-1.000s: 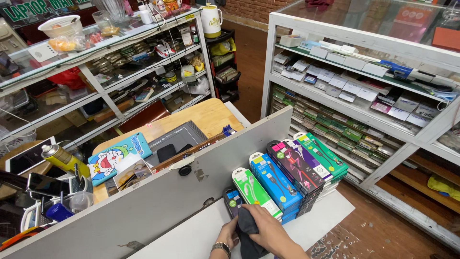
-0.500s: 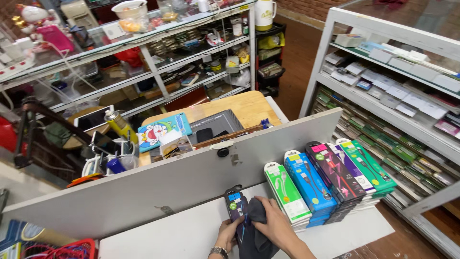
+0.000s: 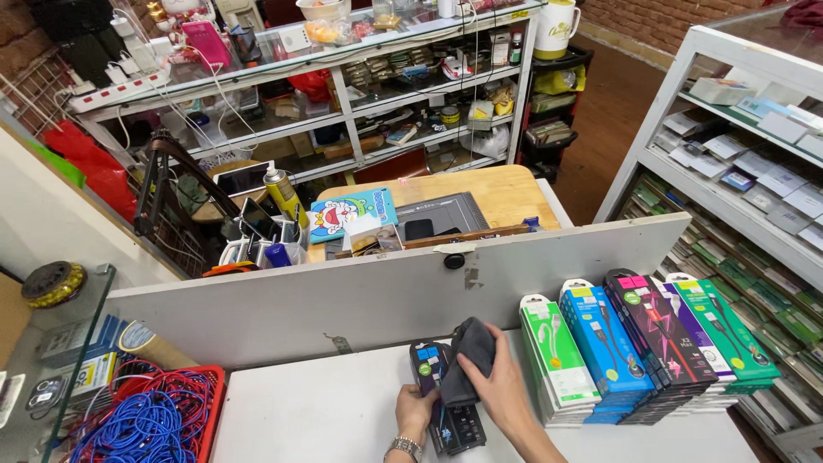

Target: The person wipes the surfaces of several small product boxes with a dark cloth and then places them onto a glass shelf. The person handles black, green, and blue boxes one at a time, wiping each before stacking them on the shelf.

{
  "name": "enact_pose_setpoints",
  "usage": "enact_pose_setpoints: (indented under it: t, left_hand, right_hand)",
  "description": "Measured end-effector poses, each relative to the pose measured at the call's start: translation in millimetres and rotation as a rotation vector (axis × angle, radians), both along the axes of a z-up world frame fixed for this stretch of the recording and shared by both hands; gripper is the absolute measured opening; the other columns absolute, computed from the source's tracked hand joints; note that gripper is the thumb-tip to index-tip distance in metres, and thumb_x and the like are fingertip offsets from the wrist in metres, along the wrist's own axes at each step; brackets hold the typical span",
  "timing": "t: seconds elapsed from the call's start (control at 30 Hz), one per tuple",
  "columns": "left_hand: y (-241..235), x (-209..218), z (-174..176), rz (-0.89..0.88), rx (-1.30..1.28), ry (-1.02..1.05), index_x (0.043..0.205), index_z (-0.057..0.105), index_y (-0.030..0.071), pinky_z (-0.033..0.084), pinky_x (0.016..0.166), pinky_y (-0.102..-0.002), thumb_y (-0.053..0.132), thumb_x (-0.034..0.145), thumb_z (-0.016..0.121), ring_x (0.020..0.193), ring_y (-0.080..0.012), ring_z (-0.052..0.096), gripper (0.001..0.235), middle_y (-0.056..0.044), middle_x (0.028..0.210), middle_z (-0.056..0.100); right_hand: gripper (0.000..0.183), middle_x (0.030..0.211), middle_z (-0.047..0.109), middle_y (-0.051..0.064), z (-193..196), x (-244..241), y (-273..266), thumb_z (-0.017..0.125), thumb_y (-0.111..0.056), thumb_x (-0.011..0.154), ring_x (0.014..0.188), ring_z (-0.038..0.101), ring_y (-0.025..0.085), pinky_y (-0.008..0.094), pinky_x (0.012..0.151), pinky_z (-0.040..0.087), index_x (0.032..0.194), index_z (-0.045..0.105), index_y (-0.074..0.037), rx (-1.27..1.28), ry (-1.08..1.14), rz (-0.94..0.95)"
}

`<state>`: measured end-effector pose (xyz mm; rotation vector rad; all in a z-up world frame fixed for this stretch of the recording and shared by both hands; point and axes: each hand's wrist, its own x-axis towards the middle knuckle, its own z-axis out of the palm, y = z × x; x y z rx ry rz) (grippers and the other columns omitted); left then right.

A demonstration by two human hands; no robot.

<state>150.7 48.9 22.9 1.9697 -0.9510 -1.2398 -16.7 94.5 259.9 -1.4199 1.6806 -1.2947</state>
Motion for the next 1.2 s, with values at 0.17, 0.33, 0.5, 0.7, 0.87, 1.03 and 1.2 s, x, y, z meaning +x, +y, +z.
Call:
enact_pose_setpoints:
  t: [0.17,0.33,0.5,0.7,0.87,1.03,1.2]
  left_hand:
    - [-4.7,-15.4,60.4,0.079,0.033,0.635,0.122,0.055,0.001,0.062,0.08,-0.039,0.03,0.092,0.068,0.092,-0.0236,0.073,0.043,-0.02,0.112,0.071]
    - [3.1,-27.7,140.2,0.067,0.17,0.928,0.136,0.058,0.008,0.062,0.085,-0.04,0.049,0.098,0.047,0.106,-0.0231,0.073,0.057,-0.014,0.124,0.071]
    - [16.6,-34.5,181.6,-0.103,-0.049,0.964,0.144,0.05,0.011,0.06,0.094,-0.036,0.039,0.101,0.05,0.114,-0.0183,0.071,0.052,-0.008,0.129,0.069]
    - [25.8,-17.9,183.5,-0.264,-0.074,0.591,0.145,0.045,0.015,0.056,0.083,-0.033,0.021,0.098,0.06,0.102,-0.0217,0.071,0.05,-0.01,0.117,0.075]
    - [28.2,-40.1,166.0,-0.502,-0.477,0.174,0.135,0.055,0.004,0.056,0.088,-0.033,0.011,0.094,0.071,0.106,-0.0201,0.071,0.045,-0.011,0.117,0.075]
    - [39.6,-39.9,180.6,-0.462,-0.532,0.213,0.129,0.059,0.0,0.056,0.093,-0.036,0.009,0.091,0.069,0.109,-0.0265,0.075,0.041,-0.015,0.119,0.077]
    - [57.2,-23.6,228.9,-0.469,-0.592,0.006,0.134,0.055,0.004,0.052,0.093,-0.039,0.013,0.09,0.069,0.114,-0.0338,0.068,0.048,-0.019,0.119,0.073]
  right_hand:
    - [0.087,0.132,0.063,0.016,-19.2,11.7,9.3,0.082,-0.035,0.079,0.122,0.061,0.033,0.04,0.101,0.049,0.153,0.037,-0.02,0.258,0.098,0.161]
    - [0.093,0.161,0.033,0.014,-10.0,8.1,14.2,0.084,-0.033,0.077,0.127,0.053,0.037,0.042,0.102,0.047,0.157,0.036,-0.031,0.244,0.21,0.233]
    - [0.076,0.14,0.059,0.013,-8.9,-3.0,6.0,0.077,-0.034,0.078,0.126,0.064,0.029,0.037,0.102,0.053,0.147,0.044,-0.026,0.119,0.069,0.119]
    - [0.074,0.14,0.061,0.02,-24.0,-42.8,-23.7,0.079,-0.035,0.087,0.126,0.065,0.028,0.037,0.105,0.05,0.145,0.042,-0.008,0.12,-0.113,-0.272]
    - [0.08,0.14,0.057,0.013,-19.3,-12.1,-29.3,0.078,-0.033,0.084,0.127,0.058,0.022,0.034,0.104,0.044,0.148,0.036,-0.013,0.015,-0.464,-0.023]
    - [0.076,0.127,0.065,0.015,-0.1,-0.9,-29.2,0.079,-0.028,0.078,0.114,0.065,0.022,0.033,0.097,0.051,0.143,0.043,-0.011,0.038,-0.443,-0.069]
    - [0.075,0.126,0.065,0.011,3.4,-12.8,-32.3,0.078,-0.026,0.079,0.113,0.066,0.021,0.034,0.096,0.052,0.144,0.043,-0.014,0.22,-0.833,-0.017]
